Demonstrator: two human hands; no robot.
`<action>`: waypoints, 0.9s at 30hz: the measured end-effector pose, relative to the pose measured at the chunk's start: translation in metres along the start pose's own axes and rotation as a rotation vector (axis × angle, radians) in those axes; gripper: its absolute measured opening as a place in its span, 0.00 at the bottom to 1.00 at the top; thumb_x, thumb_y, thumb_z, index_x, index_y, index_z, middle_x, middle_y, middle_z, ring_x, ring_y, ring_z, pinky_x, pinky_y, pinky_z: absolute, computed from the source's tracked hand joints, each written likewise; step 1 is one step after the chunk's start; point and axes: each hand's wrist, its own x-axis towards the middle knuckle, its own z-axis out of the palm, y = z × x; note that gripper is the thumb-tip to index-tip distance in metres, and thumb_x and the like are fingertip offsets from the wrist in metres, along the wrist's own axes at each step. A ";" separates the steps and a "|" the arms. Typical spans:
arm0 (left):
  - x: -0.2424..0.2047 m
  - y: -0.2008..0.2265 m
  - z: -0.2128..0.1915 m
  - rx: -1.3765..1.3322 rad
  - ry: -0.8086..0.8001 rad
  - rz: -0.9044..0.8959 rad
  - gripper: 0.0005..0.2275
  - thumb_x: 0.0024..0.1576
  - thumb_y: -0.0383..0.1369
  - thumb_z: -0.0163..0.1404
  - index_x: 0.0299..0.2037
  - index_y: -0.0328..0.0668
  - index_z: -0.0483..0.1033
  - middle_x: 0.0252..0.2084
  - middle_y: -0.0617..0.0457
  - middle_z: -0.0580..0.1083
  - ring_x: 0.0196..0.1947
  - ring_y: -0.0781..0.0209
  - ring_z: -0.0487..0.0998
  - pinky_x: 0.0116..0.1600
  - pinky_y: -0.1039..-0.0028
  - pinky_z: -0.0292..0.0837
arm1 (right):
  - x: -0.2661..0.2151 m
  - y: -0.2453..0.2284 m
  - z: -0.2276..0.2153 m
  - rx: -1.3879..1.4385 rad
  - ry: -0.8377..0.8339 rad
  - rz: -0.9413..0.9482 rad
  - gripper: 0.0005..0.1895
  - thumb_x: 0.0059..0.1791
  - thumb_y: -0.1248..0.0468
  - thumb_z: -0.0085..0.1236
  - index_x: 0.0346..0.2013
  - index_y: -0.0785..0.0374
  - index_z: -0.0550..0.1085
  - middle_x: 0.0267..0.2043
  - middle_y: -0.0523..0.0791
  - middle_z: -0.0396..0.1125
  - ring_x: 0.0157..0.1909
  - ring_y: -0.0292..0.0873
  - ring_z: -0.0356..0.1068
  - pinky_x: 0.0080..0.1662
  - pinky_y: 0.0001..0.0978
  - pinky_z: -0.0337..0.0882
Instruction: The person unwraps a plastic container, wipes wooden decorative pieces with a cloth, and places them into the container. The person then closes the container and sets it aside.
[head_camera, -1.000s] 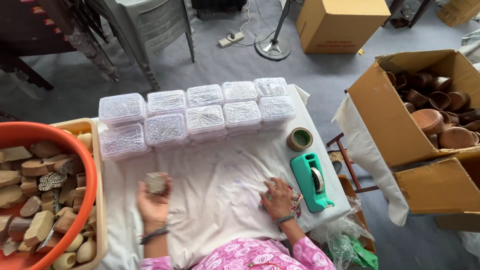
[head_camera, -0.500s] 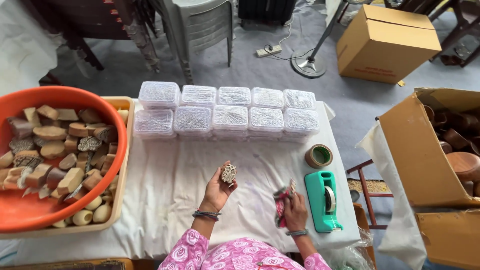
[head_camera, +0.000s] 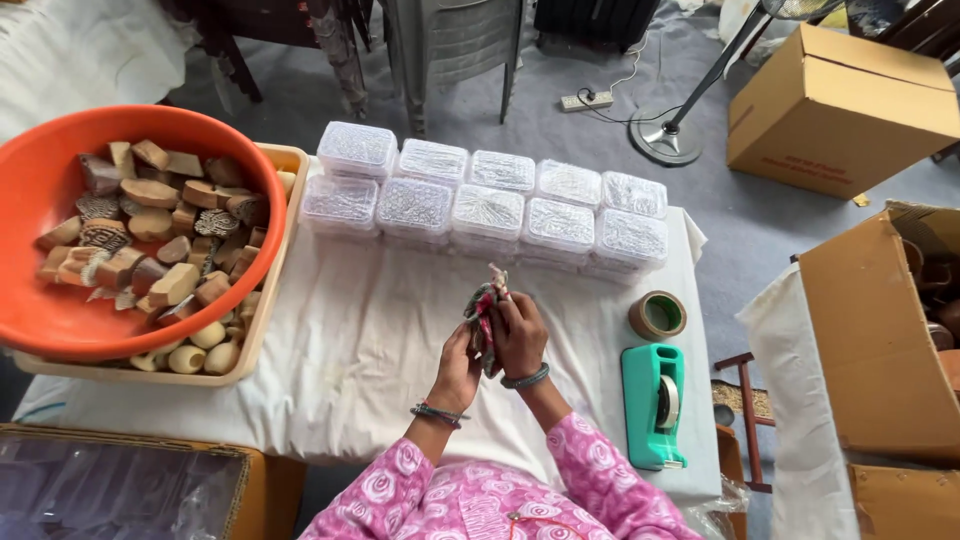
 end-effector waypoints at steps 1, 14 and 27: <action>0.009 -0.002 -0.008 -0.087 -0.083 0.046 0.13 0.69 0.37 0.40 0.56 0.46 0.76 0.48 0.60 0.76 0.45 0.66 0.74 0.51 0.71 0.72 | -0.003 -0.010 -0.004 0.001 0.040 -0.119 0.08 0.49 0.65 0.61 0.42 0.62 0.76 0.47 0.48 0.72 0.39 0.53 0.74 0.39 0.43 0.72; 0.026 0.050 0.013 -0.173 -0.137 -0.147 0.13 0.67 0.37 0.39 0.53 0.41 0.75 0.45 0.54 0.78 0.44 0.64 0.78 0.53 0.70 0.76 | 0.003 -0.041 0.009 -0.028 0.160 -0.037 0.07 0.48 0.67 0.60 0.41 0.62 0.76 0.47 0.48 0.72 0.40 0.53 0.74 0.40 0.42 0.72; 0.033 0.092 0.008 -0.143 -0.356 -0.142 0.15 0.69 0.39 0.38 0.50 0.39 0.77 0.39 0.50 0.78 0.32 0.56 0.77 0.40 0.69 0.75 | -0.008 0.044 0.066 0.294 0.191 0.190 0.09 0.48 0.70 0.61 0.43 0.66 0.76 0.43 0.46 0.72 0.37 0.41 0.73 0.39 0.31 0.72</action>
